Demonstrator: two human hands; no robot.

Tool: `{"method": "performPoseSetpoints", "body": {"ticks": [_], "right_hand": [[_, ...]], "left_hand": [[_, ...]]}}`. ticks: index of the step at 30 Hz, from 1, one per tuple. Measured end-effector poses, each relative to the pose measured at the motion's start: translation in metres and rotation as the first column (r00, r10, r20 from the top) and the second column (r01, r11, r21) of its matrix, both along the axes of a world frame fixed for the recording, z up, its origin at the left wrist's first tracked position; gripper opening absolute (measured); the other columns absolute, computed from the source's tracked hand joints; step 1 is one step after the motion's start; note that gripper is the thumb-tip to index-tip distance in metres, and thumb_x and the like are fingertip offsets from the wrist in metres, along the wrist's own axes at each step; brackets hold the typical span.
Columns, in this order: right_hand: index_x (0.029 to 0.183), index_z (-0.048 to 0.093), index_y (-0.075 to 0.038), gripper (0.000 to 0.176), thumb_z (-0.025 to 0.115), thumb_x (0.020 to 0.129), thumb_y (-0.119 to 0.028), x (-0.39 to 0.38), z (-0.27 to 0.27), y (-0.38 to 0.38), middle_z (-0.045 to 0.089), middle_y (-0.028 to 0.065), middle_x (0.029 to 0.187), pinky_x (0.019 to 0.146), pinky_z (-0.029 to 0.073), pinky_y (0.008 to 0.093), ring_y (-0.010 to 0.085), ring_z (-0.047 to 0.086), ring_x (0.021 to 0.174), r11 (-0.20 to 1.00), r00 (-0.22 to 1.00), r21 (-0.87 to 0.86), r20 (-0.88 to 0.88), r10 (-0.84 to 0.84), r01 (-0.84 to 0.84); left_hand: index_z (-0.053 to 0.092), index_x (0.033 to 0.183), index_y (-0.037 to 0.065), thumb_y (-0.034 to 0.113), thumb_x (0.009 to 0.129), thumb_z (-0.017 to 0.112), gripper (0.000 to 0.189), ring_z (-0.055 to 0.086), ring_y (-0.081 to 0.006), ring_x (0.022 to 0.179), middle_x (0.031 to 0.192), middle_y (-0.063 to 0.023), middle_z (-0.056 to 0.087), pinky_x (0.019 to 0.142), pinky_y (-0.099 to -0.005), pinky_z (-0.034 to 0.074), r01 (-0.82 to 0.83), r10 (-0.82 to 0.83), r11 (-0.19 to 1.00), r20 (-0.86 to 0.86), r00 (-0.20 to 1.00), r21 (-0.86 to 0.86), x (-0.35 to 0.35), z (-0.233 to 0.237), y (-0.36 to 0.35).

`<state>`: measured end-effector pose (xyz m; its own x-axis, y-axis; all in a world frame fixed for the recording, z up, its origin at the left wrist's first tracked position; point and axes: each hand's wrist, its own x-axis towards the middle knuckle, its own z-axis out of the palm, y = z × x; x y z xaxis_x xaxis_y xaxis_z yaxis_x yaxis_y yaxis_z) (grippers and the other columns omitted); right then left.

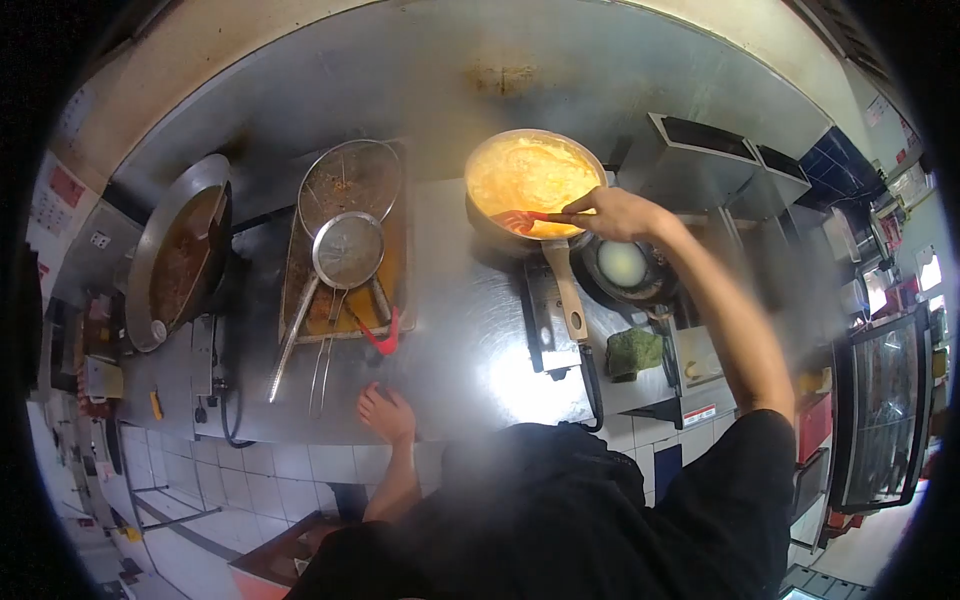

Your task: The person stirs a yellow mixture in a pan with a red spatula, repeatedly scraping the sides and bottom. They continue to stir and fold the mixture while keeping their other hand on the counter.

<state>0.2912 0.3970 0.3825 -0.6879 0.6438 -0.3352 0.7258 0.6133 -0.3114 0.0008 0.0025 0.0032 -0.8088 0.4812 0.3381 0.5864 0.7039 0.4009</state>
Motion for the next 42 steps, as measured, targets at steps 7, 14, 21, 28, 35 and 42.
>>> {"method": "performPoseSetpoints", "body": {"ticks": [7, 14, 21, 28, 35, 42], "right_hand": [[0.147, 0.07, -0.012, 0.048, 0.056, 0.109, -0.039, -0.028, -0.072, 0.032, 0.073, 0.0276, 0.135, 0.111, 0.052, 0.0448, 0.0399, 0.071, 0.125, 0.998, 0.983, -0.037, -0.176, -0.052, 0.046], [0.148, 0.066, 0.0, 0.053, 0.056, 0.106, -0.031, -0.073, -0.108, 0.045, 0.079, 0.0267, 0.122, 0.093, 0.059, 0.0459, 0.0362, 0.079, 0.102, 0.947, 0.897, -0.121, -0.302, -0.322, 0.299], [0.127, 0.077, -0.005, 0.038, 0.054, 0.102, -0.024, -0.098, -0.113, 0.045, 0.079, 0.026, 0.111, 0.093, 0.061, 0.0517, 0.042, 0.078, 0.106, 0.879, 0.915, 0.274, -0.22, -0.337, 0.39], [0.113, 0.077, -0.007, 0.03, 0.052, 0.106, -0.022, -0.065, -0.117, 0.061, 0.081, 0.0188, 0.101, 0.08, 0.064, 0.0477, 0.0357, 0.081, 0.094, 0.838, 0.988, 0.544, 0.096, -0.124, 0.053], [0.11, 0.081, -0.005, 0.028, 0.059, 0.099, -0.019, -0.036, -0.075, 0.046, 0.081, 0.0206, 0.111, 0.088, 0.063, 0.0481, 0.0364, 0.08, 0.104, 0.91, 0.969, 0.413, 0.213, -0.127, 0.028], [0.114, 0.08, -0.002, 0.031, 0.061, 0.095, -0.019, -0.02, -0.036, 0.013, 0.079, 0.026, 0.111, 0.091, 0.062, 0.0502, 0.0411, 0.077, 0.107, 0.954, 0.959, 0.29, 0.282, -0.009, -0.076]], "left_hand": [[0.059, 0.126, 0.006, 0.022, 0.098, 0.068, 0.033, 0.052, -0.0385, 0.133, 0.133, -0.0172, 0.059, 0.12, -0.0557, 0.035, 0.004, -0.004, 1.0, 0.008, 1.0, 0.002, 0.002, 0.003, 0.002], [0.059, 0.127, 0.006, 0.022, 0.1, 0.066, 0.032, 0.052, -0.0386, 0.133, 0.133, -0.0176, 0.059, 0.12, -0.0561, 0.034, -0.007, 0.007, 1.0, -0.007, 1.0, -0.019, 0.001, 0.001, 0.003], [0.059, 0.127, 0.006, 0.023, 0.1, 0.065, 0.032, 0.052, -0.0378, 0.132, 0.133, -0.0166, 0.059, 0.12, -0.055, 0.035, 0.011, -0.011, 0.999, 0.0, 1.0, -0.036, 0.001, 0.002, 0.001], [0.059, 0.126, 0.005, 0.022, 0.1, 0.065, 0.032, 0.051, -0.0382, 0.133, 0.133, -0.0171, 0.06, 0.119, -0.0549, 0.035, 0.011, -0.01, 1.0, 0.034, 0.999, -0.026, 0.002, 0.004, 0.0], [0.059, 0.126, 0.005, 0.022, 0.1, 0.065, 0.033, 0.051, -0.0389, 0.134, 0.134, -0.0175, 0.06, 0.119, -0.0556, 0.035, 0.007, -0.006, 1.0, 0.035, 0.999, -0.02, 0.002, 0.002, 0.0], [0.059, 0.127, 0.005, 0.023, 0.1, 0.066, 0.033, 0.051, -0.0382, 0.134, 0.134, -0.0169, 0.06, 0.119, -0.0554, 0.035, -0.001, 0.001, 1.0, 0.027, 1.0, -0.009, 0.002, 0.003, 0.0]]}}
